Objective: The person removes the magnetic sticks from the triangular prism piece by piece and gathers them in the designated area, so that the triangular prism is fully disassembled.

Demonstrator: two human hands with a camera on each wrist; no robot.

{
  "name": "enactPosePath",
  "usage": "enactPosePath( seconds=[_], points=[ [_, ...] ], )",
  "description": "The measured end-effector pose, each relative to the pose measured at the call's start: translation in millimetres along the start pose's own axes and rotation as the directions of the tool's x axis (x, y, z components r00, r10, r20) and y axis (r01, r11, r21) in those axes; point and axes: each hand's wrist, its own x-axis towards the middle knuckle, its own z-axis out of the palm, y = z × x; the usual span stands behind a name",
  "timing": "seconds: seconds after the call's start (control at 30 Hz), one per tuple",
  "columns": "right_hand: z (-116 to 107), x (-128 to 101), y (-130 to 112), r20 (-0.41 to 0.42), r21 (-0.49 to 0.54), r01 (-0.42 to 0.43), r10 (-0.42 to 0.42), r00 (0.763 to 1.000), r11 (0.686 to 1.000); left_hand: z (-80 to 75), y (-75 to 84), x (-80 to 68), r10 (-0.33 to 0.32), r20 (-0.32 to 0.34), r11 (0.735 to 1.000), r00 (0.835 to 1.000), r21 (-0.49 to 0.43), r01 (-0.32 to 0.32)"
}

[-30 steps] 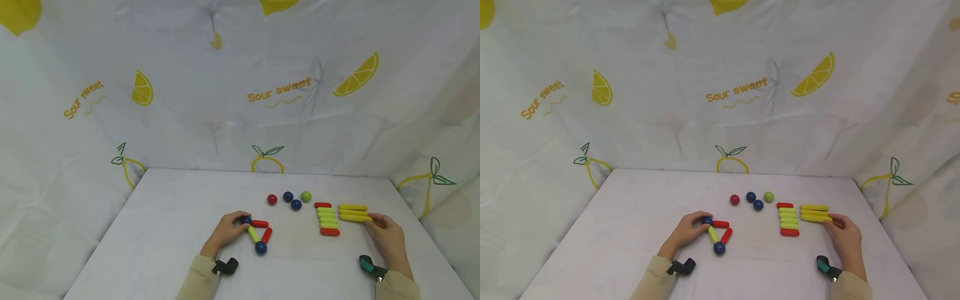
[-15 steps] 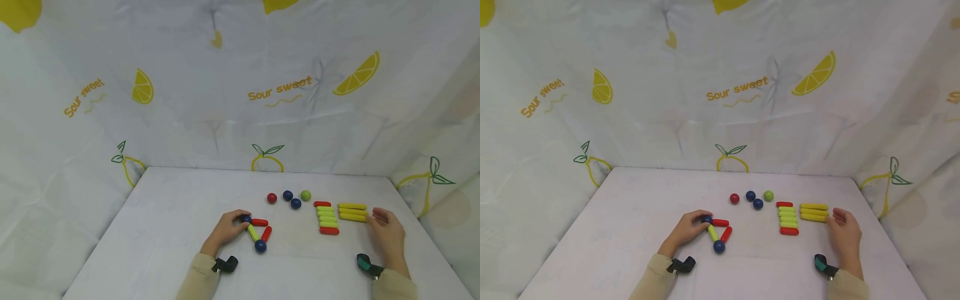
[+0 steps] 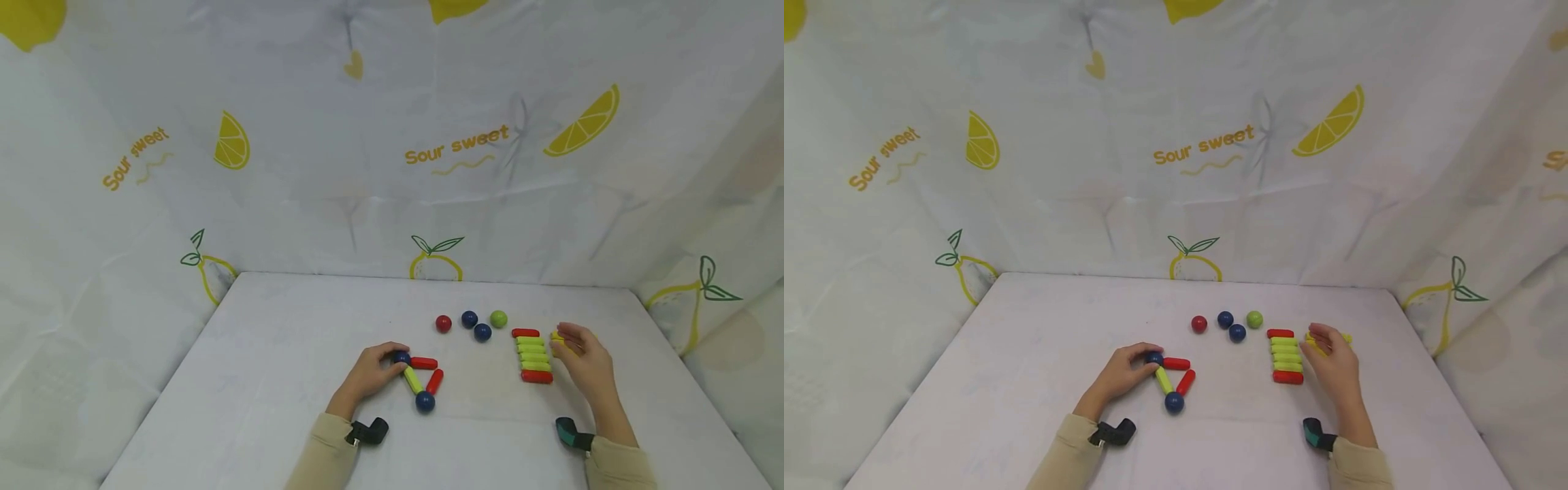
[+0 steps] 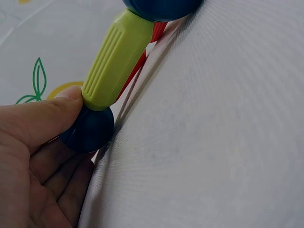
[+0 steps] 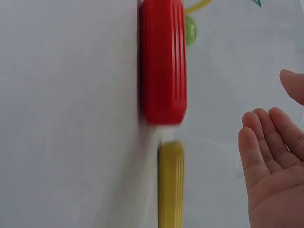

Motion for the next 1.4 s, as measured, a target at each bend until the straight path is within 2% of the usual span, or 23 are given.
enactPosePath(
  seconds=[0.07,0.13,0.27,0.33,0.43,0.5,0.6,0.7,0.8,0.93,1.03,1.2,1.4],
  points=[
    [13,-1,-2,0.009,0.007,0.083,-0.083,0.996,0.996,0.7,-0.7,-0.1,-0.006,0.003,1.0,1.0,-0.001,0.006],
    [24,-5,-17,0.042,0.047,0.158,-0.16,0.986,0.986,1.0,-1.1,-0.3,-0.009,0.005,1.0,1.0,0.0,0.009],
    [38,-22,-71,0.185,0.208,0.207,-0.246,0.951,0.956,-0.1,0.6,-0.6,-0.009,0.004,1.0,1.0,-0.008,0.009],
    [44,-30,-96,0.27,0.288,0.175,-0.255,0.929,0.941,-0.6,1.4,-0.9,-0.011,0.005,1.0,1.0,-0.011,0.011],
    [57,-39,-122,0.405,0.357,0.083,-0.234,0.884,0.93,-0.8,0.9,-1.3,-0.013,0.009,1.0,1.0,-0.004,0.013],
    [70,-41,-131,0.476,0.366,0.022,-0.208,0.855,0.93,-0.8,-0.1,-1.7,-0.008,0.008,1.0,1.0,0.002,0.008],
    [88,-43,-140,0.556,0.369,-0.017,-0.206,0.805,0.929,-0.8,-1.4,-2.0,0.009,0.001,1.0,1.0,0.006,-0.009],
    [105,-45,-143,0.59,0.347,-0.012,-0.208,0.78,0.938,-0.8,-1.2,-1.0,0.029,-0.008,1.0,1.0,0.0,-0.029],
    [121,-49,-140,0.58,0.303,0.013,-0.195,0.791,0.953,-0.7,-1.2,0.3,0.037,-0.009,0.999,0.999,0.0,-0.037],
    [132,-54,-141,0.517,0.235,0.054,-0.172,0.839,0.971,-2.6,-0.4,0.5,0.025,-0.002,1.0,1.0,0.01,-0.025],
    [133,-57,-147,0.477,0.172,0.075,-0.15,0.866,0.982,-3.5,-0.2,0.6,0.028,-0.005,0.999,1.0,0.02,-0.028],
    [134,-59,-156,0.446,0.097,0.065,-0.101,0.889,0.993,-2.4,-2.9,1.2,0.038,-0.008,0.999,0.999,0.022,-0.038],
    [135,-59,-152,0.426,0.114,0.022,-0.069,0.902,0.993,-0.5,-2.3,0.8,0.028,-0.002,1.0,1.0,0.004,-0.028]
  ],
)
